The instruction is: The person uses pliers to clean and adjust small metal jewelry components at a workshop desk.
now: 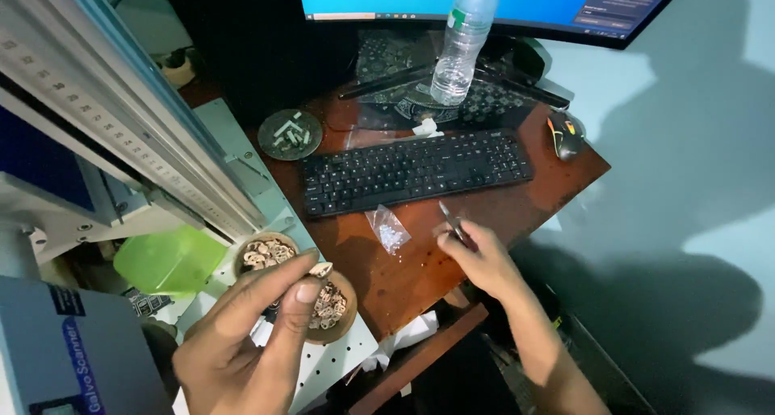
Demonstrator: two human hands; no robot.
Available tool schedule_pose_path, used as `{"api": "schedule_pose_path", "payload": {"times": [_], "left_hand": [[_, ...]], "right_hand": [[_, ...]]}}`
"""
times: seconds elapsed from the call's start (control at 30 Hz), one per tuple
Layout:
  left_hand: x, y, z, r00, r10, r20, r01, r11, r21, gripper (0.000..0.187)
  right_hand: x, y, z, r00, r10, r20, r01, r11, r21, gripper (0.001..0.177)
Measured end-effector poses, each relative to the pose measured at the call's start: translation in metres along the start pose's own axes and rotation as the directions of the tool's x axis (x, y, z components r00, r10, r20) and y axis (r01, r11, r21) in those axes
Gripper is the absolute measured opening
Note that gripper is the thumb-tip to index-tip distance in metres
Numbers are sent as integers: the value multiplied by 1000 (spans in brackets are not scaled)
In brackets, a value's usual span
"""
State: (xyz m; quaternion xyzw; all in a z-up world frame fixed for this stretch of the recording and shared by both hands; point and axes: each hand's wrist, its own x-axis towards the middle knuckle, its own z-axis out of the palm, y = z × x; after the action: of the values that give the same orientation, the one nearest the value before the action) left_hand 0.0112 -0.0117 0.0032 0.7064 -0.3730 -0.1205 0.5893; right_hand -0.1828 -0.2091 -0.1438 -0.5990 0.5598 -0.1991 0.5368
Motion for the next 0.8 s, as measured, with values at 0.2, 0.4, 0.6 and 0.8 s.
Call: {"api": "schedule_pose_path", "payload": {"times": [0.2,0.4,0.6,0.8], "left_hand": [[-2,-8,0,999,-15,-34,16,999,40,16],[0,-11,-1,1000,-2,9,2,999,32,17],[-2,-11,1,990,-138,-23,139,985,99,19],[5,-14,-8,988,-140,-68,143,989,40,18]], "right_hand": [[25,82,-4,907,-153,392,-223,614,757,4],[-8,42,4,981,51,186,-37,996,-80,31],[15,57,29,996,-87,19,78,748,-659,31],[41,96,38,971,-224,88,216,649,-729,32]]}}
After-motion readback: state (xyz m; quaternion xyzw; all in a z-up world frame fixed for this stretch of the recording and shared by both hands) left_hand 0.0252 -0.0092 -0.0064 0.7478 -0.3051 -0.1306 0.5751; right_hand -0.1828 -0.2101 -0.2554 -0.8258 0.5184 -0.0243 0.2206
